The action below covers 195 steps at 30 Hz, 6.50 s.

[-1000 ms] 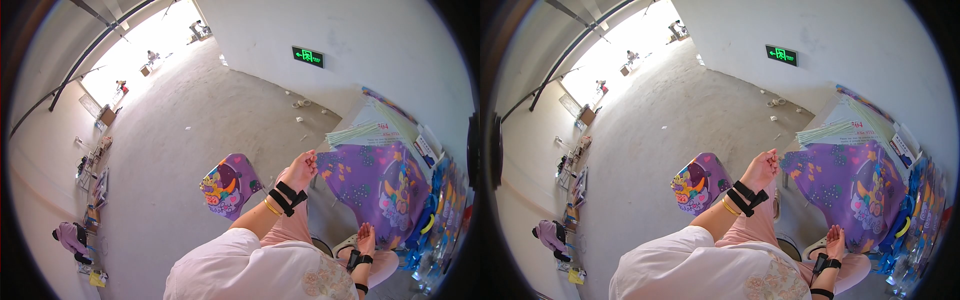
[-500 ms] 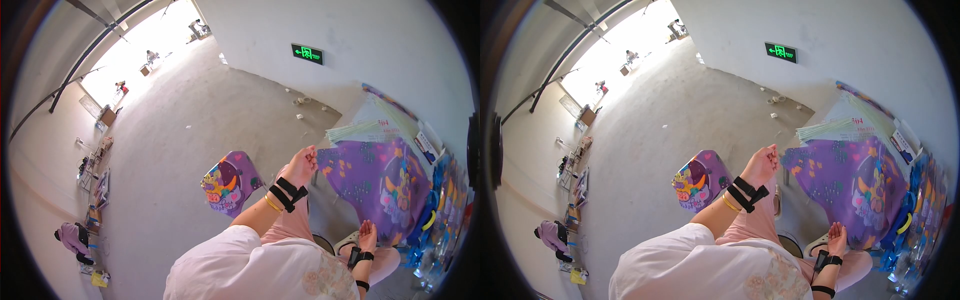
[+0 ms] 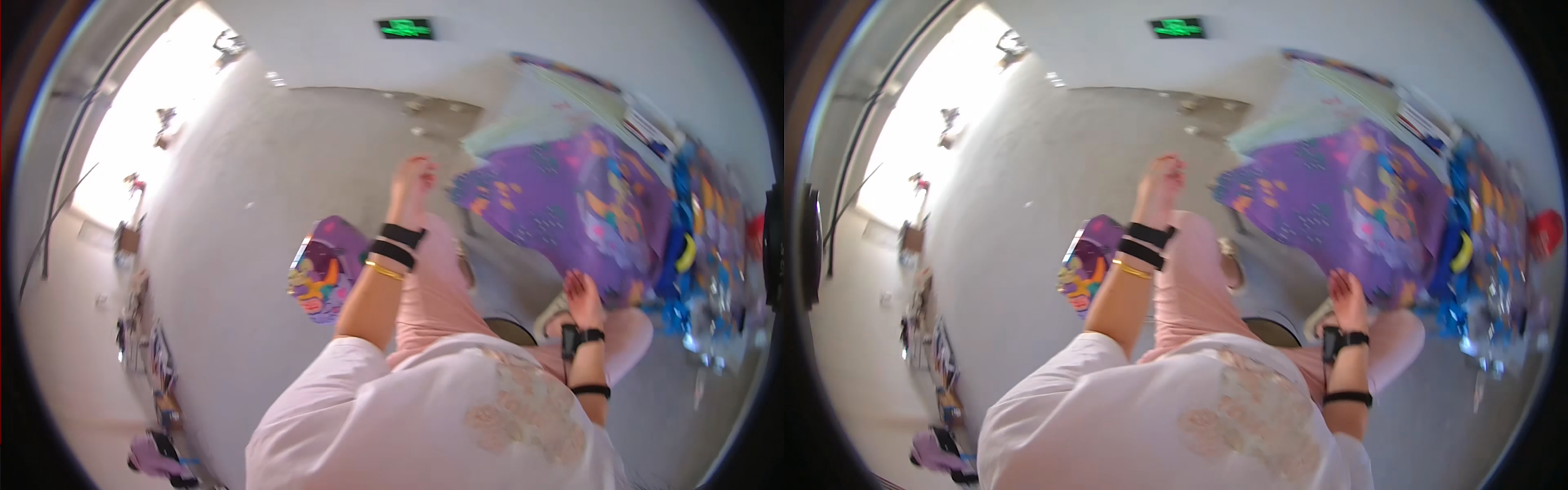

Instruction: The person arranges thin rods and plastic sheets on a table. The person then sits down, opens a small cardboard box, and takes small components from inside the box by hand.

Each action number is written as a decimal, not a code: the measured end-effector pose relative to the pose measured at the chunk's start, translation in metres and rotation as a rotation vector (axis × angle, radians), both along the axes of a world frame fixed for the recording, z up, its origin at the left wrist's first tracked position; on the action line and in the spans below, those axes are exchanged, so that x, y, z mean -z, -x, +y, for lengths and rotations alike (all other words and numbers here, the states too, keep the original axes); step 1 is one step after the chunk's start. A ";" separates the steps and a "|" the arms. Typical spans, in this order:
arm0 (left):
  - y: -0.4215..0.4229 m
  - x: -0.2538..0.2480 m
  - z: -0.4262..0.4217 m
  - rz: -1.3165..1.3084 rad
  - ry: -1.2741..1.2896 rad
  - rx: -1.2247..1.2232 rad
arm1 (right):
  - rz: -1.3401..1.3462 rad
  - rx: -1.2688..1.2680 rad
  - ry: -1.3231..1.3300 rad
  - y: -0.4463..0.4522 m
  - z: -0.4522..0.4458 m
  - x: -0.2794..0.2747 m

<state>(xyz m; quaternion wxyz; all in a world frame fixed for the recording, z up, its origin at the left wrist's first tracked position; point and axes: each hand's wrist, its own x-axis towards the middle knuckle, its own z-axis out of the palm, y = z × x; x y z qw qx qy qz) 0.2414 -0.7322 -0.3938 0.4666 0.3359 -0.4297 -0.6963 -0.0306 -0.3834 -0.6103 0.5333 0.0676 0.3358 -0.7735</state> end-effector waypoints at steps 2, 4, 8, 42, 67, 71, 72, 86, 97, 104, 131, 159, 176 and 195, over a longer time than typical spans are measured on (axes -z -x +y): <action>0.001 0.003 -0.011 -0.178 0.162 0.086 | -0.002 -0.028 -0.008 0.004 -0.004 -0.013; 0.007 -0.010 -0.011 -0.360 0.325 0.198 | 0.121 -0.070 -0.070 0.008 -0.014 -0.048; 0.020 -0.011 -0.025 -0.657 0.626 0.373 | 0.454 -0.142 -0.151 0.034 -0.046 -0.110; 0.189 0.194 -0.170 -1.509 0.850 0.199 | 0.369 -0.294 -0.415 0.029 -0.122 -0.048; 0.093 0.120 -0.077 -0.387 -0.051 0.491 | 0.624 -0.379 -0.296 0.002 -0.139 -0.113; 0.065 0.122 -0.028 -0.271 -0.044 0.599 | 0.720 -0.422 -0.254 -0.014 -0.152 -0.137; 0.062 0.121 -0.011 -0.274 -0.071 0.580 | 0.717 -0.422 -0.244 -0.018 -0.153 -0.142; 0.051 0.104 0.089 -0.411 0.002 0.993 | 0.803 -0.199 -0.239 -0.019 -0.141 -0.147; 0.065 0.115 0.069 -0.195 -0.338 0.748 | 1.000 -0.351 -0.167 0.023 -0.205 -0.122; 0.060 0.138 0.027 -0.062 -0.566 0.485 | 1.580 -0.142 -0.628 0.246 -0.332 -0.077; 0.084 0.117 -0.007 -0.076 -0.851 0.457 | 1.943 -0.070 -1.203 0.490 -0.245 -0.039; 0.097 0.123 0.001 -0.163 -0.831 0.489 | 1.714 0.156 -1.068 0.453 -0.200 -0.036; 0.099 0.116 0.000 -0.218 -0.835 0.442 | 2.341 -0.468 -1.707 0.484 -0.242 -0.070; 0.098 0.104 -0.001 -0.128 -0.817 0.414 | 2.754 -0.074 -1.527 0.468 -0.248 -0.120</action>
